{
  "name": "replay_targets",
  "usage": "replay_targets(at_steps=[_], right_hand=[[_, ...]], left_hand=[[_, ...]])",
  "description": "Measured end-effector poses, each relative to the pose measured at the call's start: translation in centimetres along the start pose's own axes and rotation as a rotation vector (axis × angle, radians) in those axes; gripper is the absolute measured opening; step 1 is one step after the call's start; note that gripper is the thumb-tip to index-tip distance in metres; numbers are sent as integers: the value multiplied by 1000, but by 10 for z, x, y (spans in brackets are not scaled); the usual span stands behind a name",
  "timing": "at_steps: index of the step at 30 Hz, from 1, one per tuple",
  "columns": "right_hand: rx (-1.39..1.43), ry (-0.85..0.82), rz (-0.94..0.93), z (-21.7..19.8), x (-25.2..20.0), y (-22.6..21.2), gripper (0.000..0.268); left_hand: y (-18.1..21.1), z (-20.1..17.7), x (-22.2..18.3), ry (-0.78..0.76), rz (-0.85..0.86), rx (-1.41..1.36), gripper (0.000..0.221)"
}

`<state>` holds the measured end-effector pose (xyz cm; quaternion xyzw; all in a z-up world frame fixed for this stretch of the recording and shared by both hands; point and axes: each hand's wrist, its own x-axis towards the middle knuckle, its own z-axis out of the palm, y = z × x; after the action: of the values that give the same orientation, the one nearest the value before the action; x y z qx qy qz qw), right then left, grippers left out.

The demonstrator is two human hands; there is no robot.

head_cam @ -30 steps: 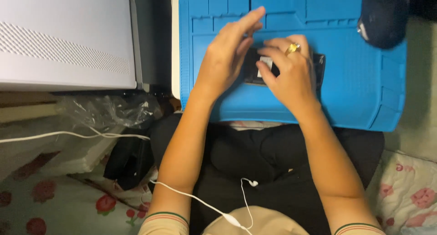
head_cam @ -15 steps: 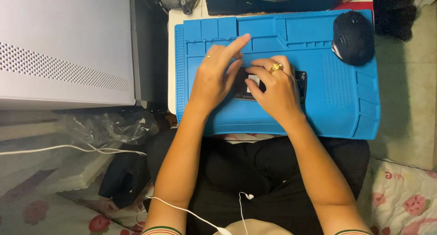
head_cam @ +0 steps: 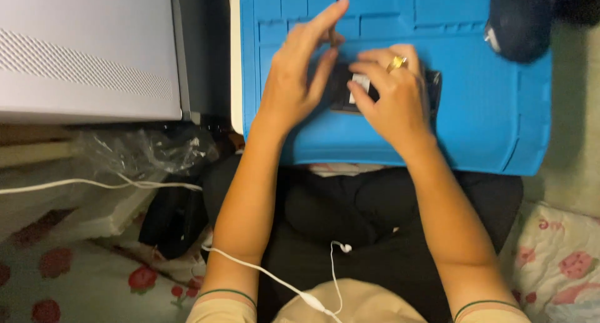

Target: The person is disassembling a mobile phone, removing screws and internal components on a repair mat.

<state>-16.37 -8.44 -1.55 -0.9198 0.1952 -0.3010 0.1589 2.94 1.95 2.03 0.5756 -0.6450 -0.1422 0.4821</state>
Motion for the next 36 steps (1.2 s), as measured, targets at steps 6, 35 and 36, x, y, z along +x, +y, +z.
replay_targets(at_steps=[6, 35, 36], right_hand=[[6, -7, 11, -5, 2, -7, 17], [-8, 24, 41, -3, 1, -6, 19], [-8, 28, 44, -2, 1, -6, 19]], left_hand=[[-15, 12, -4, 48, -57, 99, 57], [-16, 15, 9, 268, -114, -72, 10], [-11, 12, 12, 273, -55, -64, 9]])
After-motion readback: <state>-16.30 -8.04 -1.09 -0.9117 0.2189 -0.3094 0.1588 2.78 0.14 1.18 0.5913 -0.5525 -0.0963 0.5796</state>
